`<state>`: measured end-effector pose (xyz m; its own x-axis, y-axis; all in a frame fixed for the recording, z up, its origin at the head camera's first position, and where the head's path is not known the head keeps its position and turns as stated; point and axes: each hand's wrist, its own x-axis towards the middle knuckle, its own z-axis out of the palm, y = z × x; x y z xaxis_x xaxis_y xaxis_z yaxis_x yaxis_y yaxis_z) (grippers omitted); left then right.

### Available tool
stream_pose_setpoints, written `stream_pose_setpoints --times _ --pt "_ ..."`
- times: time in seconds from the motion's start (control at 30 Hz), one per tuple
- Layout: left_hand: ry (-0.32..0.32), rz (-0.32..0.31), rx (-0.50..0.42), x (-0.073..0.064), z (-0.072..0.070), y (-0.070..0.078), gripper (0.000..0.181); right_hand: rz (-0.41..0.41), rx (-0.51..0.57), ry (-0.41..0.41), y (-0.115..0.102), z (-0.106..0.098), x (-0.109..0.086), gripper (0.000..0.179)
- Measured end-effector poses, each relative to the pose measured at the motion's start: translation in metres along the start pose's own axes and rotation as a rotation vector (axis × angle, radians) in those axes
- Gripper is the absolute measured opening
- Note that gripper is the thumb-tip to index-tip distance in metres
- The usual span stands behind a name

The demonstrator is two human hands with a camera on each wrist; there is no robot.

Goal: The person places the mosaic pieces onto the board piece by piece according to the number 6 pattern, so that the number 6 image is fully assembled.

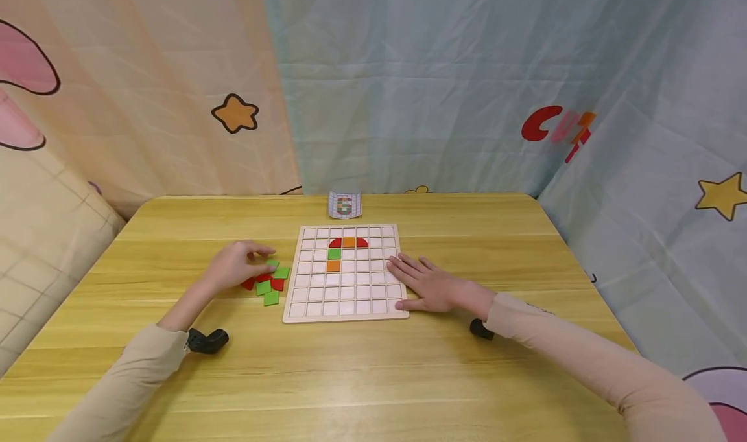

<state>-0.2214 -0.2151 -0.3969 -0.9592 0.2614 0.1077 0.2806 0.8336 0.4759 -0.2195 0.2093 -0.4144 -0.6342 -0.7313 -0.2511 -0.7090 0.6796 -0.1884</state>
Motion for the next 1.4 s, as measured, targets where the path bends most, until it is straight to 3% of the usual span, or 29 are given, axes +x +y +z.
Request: stream_pose_setpoints --times 0.37,0.77,1.4 --pt "-0.028 -0.049 -0.012 0.003 -0.0018 -0.0023 0.033 -0.027 0.001 0.027 -0.0049 -0.0045 -0.0022 0.082" --pt "-0.113 -0.026 -0.022 0.0028 -0.0058 -0.0025 0.035 -0.045 0.015 0.054 -0.0032 -0.0018 -0.0026 0.082" --pt "-0.073 -0.041 0.071 0.0053 -0.0023 -0.0031 0.034 -0.017 -0.01 0.026 0.0003 0.001 -0.0008 0.083"
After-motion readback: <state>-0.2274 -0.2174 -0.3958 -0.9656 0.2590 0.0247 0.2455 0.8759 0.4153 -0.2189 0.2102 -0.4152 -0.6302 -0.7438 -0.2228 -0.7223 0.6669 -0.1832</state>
